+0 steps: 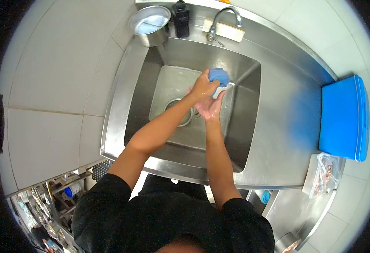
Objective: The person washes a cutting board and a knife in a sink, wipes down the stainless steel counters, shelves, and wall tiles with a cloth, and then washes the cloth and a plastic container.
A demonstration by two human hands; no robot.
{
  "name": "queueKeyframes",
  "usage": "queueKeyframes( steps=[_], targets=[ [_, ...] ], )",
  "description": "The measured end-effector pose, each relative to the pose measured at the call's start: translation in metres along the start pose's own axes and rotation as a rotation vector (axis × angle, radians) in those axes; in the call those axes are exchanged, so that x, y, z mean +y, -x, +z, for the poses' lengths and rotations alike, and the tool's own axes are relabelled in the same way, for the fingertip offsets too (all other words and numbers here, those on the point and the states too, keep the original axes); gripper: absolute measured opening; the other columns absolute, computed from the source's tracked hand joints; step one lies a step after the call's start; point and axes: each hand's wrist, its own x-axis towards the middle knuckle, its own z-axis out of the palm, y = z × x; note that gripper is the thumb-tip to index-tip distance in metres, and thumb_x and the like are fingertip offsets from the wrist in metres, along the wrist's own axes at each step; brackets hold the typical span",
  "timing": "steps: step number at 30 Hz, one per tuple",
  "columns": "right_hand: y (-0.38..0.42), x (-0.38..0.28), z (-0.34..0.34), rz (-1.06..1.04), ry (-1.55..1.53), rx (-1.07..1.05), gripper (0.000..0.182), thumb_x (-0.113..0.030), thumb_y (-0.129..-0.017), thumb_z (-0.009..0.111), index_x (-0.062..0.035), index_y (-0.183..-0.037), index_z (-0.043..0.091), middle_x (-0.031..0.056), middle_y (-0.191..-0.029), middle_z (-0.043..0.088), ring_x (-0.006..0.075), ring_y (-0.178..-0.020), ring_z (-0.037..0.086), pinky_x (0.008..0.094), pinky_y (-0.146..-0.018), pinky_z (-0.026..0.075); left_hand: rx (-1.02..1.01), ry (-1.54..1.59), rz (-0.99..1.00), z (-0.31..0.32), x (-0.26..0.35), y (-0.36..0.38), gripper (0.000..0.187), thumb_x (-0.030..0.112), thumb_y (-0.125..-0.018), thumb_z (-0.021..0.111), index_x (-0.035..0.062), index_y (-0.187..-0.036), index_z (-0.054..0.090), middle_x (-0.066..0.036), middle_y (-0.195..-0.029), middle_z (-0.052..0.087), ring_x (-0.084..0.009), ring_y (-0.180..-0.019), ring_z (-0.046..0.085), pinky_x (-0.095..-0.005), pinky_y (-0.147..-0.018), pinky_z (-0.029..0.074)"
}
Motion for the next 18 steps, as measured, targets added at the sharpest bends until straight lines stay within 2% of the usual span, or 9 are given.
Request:
queueKeyframes(
  steps=[3, 5, 7, 9, 11, 12, 14, 16, 18],
  targets=[
    [-0.006, -0.02, 0.031, -0.108, 0.015, -0.012, 0.087, -0.073, -0.074, 0.044, -0.0025, -0.125, 0.04, 0.0211, -0.123, 0.046, 0.0413, -0.112, 0.045, 0.0538, -0.096, 0.036, -0.061, -0.362, 0.098, 0.002, -0.006, 0.014, 0.056, 0.021, -0.068, 0.06, -0.0056, -0.115, 0.046, -0.026, -0.109, 0.054, -0.0363, -0.105, 0.053, -0.0394, -0.089, 0.041],
    [-0.008, -0.031, 0.027, -0.155, 0.147, -0.004, 0.077, -0.068, -0.076, 0.049, -0.0035, -0.118, 0.047, 0.019, -0.117, 0.052, 0.0384, -0.107, 0.05, 0.051, -0.093, 0.041, -0.118, -0.966, 0.396, 0.001, -0.007, 0.02, 0.066, 0.023, -0.067, 0.063, -0.0058, -0.122, 0.043, -0.026, -0.125, 0.043, -0.037, -0.12, 0.039, -0.0432, -0.097, 0.034],
    [-0.015, -0.033, 0.018, -0.161, 0.153, 0.272, 0.048, -0.049, -0.08, 0.062, -0.0087, -0.105, 0.056, 0.012, -0.102, 0.06, 0.0286, -0.093, 0.058, 0.0425, -0.082, 0.049, -0.359, -0.926, 0.361, -0.009, 0.004, 0.017, 0.066, 0.023, -0.07, 0.063, -0.005, -0.125, 0.04, -0.024, -0.129, 0.039, -0.0361, -0.124, 0.035, -0.0461, -0.099, 0.032],
    [-0.012, -0.04, 0.001, -0.166, 0.193, 0.285, 0.043, -0.043, -0.08, 0.064, -0.0096, -0.105, 0.055, 0.0102, -0.1, 0.06, 0.0241, -0.091, 0.058, 0.0419, -0.08, 0.049, -0.582, -0.892, 0.298, -0.023, 0.003, 0.01, 0.066, 0.023, -0.073, 0.062, -0.0042, -0.127, 0.037, -0.022, -0.134, 0.035, -0.0351, -0.127, 0.031, -0.049, -0.1, 0.029],
    [-0.012, -0.046, -0.001, -0.186, 0.187, 0.374, 0.026, -0.027, -0.081, 0.066, -0.0101, -0.097, 0.055, 0.006, -0.087, 0.057, 0.016, -0.081, 0.056, 0.0337, -0.067, 0.05, -0.683, -0.194, 0.222, -0.032, -0.011, -0.002, 0.065, 0.026, -0.078, 0.058, -0.0015, -0.132, 0.034, -0.019, -0.132, 0.036, -0.0314, -0.129, 0.027, -0.054, -0.1, 0.029],
    [-0.012, -0.048, 0.001, -0.188, 0.184, 0.368, 0.026, -0.027, -0.081, 0.066, -0.0101, -0.097, 0.055, 0.006, -0.087, 0.057, 0.016, -0.081, 0.056, 0.0337, -0.067, 0.05, -0.683, -0.201, 0.225, -0.03, -0.018, -0.001, 0.065, 0.026, -0.078, 0.058, -0.0015, -0.132, 0.034, -0.019, -0.132, 0.036, -0.0314, -0.129, 0.027, -0.054, -0.1, 0.029],
    [-0.002, -0.048, 0.032, -0.074, -0.472, 0.154, 0.022, -0.021, -0.081, 0.063, -0.0048, -0.094, 0.055, 0.0063, -0.081, 0.055, 0.014, -0.077, 0.056, 0.0265, -0.057, 0.049, -0.32, 0.62, -0.206, -0.028, -0.031, 0.005, 0.063, 0.035, -0.084, 0.055, 0.0005, -0.132, 0.034, -0.017, -0.13, 0.039, -0.0295, -0.126, 0.032, -0.0509, -0.101, 0.029],
    [0.02, -0.024, 0.097, -0.072, -0.681, -0.019, 0.024, -0.02, -0.083, 0.06, -0.0018, -0.097, 0.054, 0.0066, -0.079, 0.053, 0.0136, -0.071, 0.056, 0.0243, -0.053, 0.048, -0.371, 0.963, -0.285, -0.013, -0.039, 0.009, 0.063, 0.039, -0.087, 0.053, 0.0003, -0.132, 0.032, -0.014, -0.128, 0.042, -0.0294, -0.123, 0.036, -0.0506, -0.101, 0.03],
    [0.022, -0.01, 0.119, -0.079, -0.894, -0.196, 0.026, -0.019, -0.084, 0.056, 0.0013, -0.1, 0.054, 0.0068, -0.077, 0.052, 0.0132, -0.066, 0.055, 0.0221, -0.05, 0.047, -0.42, 0.899, 0.462, 0.019, -0.018, 0.02, 0.059, 0.043, -0.086, 0.054, 0.0026, -0.126, 0.041, -0.014, -0.115, 0.052, -0.0266, -0.121, 0.038, -0.0477, -0.102, 0.03]
  ],
)
